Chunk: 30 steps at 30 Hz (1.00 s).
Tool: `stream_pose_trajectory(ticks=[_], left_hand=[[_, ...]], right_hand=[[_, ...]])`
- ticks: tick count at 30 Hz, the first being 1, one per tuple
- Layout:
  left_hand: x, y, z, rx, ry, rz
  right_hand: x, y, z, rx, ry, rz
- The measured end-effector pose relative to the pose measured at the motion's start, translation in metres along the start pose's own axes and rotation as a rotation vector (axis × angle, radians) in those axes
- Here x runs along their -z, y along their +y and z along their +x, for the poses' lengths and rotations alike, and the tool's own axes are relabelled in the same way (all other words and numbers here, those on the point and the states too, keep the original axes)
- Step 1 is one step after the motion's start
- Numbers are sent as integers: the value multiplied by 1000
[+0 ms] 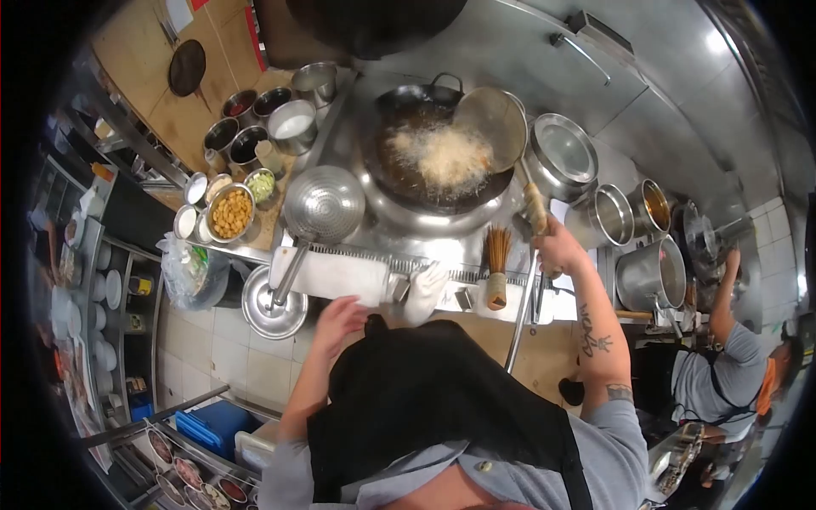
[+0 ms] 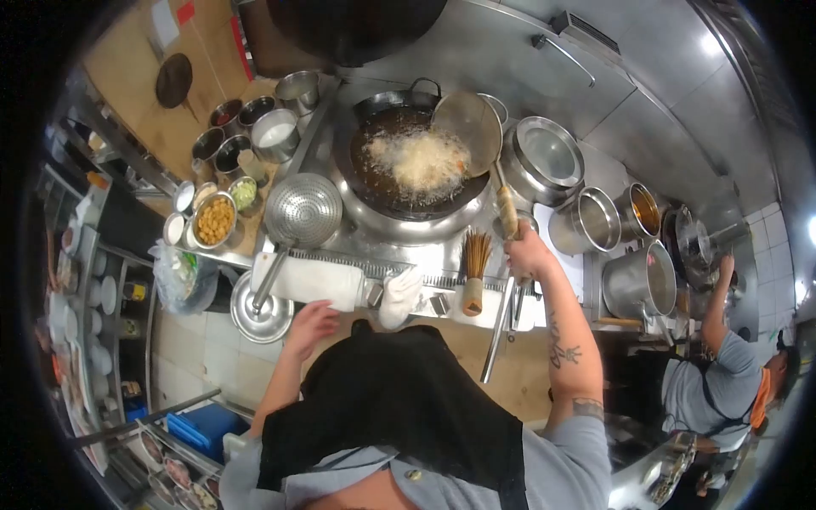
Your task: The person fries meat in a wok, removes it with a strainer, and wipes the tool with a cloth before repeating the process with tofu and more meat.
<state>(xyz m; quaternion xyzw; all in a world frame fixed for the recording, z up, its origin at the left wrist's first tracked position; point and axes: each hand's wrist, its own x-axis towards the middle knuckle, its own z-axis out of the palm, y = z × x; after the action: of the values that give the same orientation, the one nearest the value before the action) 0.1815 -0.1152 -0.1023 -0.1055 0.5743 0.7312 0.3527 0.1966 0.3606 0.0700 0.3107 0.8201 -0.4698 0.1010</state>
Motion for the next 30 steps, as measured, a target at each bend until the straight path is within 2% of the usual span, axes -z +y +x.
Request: stream_pose_trajectory(ticks=[3,5,8,11,14,16,18,20,25,28,30], left_hand=[[68,-16,-19,-113,393,-285],[147,-54,2,-190,749,-369],[174,-31,13,-358,1114,-178],[178,10,29,-278,890,-85],[170,43,39,65,290,-345],[163,54,49,211,46,-532],[146,59,52,267,-37,-537],[109,67,45,242,44,-370],[56,75,17,57,38,-314],[39,84,7,-7,97,-276],[33,88,1,-25,121,-264]], right_hand=[[-10,-7,-8,-170,-199,310],[-15,-11,-9,-165,-287,406],[-19,-22,-11,-183,-392,493],[-21,-30,-13,-184,-480,539],[-23,-33,-11,-211,-580,629],[-27,-34,-7,-230,-659,713],[-32,-31,-8,-233,-661,735],[-35,-31,-10,-229,-678,789],[-36,-37,-28,-242,-758,1010],[-34,-43,-38,-315,-705,1058],[-33,-45,-44,-284,-678,1038]])
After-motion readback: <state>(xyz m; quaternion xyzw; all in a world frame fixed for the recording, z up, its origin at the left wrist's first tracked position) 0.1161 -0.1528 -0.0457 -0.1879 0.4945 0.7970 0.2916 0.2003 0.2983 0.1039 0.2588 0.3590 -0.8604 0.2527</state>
